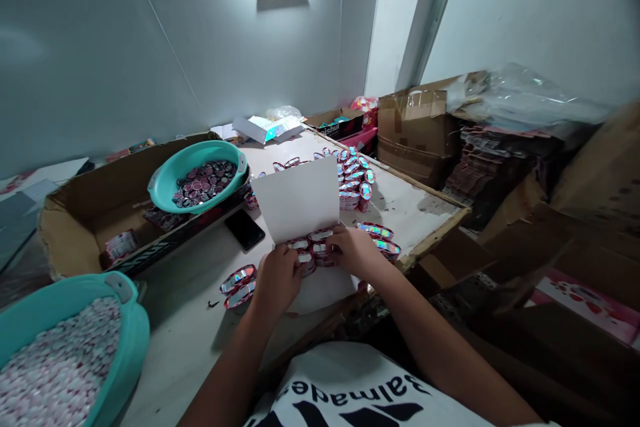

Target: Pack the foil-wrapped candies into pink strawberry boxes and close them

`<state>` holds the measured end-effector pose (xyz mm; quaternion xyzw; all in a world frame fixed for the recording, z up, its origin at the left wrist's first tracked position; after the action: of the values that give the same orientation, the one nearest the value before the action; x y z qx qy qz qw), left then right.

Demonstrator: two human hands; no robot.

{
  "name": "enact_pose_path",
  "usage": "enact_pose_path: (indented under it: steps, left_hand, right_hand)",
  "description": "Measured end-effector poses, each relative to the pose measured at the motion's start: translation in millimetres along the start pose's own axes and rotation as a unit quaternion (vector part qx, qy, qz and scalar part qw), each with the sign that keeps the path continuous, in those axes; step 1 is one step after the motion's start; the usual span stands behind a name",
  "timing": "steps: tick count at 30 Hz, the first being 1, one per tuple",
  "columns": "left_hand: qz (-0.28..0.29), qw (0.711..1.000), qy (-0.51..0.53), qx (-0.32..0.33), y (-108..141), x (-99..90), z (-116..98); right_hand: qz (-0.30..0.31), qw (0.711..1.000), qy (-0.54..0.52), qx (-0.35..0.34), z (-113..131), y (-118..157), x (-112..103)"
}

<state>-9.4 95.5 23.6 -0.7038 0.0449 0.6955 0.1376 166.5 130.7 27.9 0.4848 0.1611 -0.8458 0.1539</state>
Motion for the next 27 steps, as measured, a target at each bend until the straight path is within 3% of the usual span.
enact_pose_path:
  steps: [12,27]
  left_hand:
    - [-0.011,0.999,0.032,0.014,-0.4,6.6,2.0]
    - [0.012,0.999,0.035,-0.029,-1.9,4.4,-1.4]
  right_hand:
    - [-0.033,0.997,-0.055,-0.036,-1.8,2.0,2.2]
    - [-0.018,0.996,-0.066,-0.049,-1.6,4.6,0.1]
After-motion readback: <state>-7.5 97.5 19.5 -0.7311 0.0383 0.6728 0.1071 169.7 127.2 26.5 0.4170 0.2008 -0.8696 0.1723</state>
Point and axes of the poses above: each hand's wrist, its own y-axis away from the middle knuckle, its own x-axis out of the palm, z = x × y, the point moved 6 cm from there along -y, towards the middle knuckle, and after that the axes turned 13 degrees about -y, right-handed, at the moved point
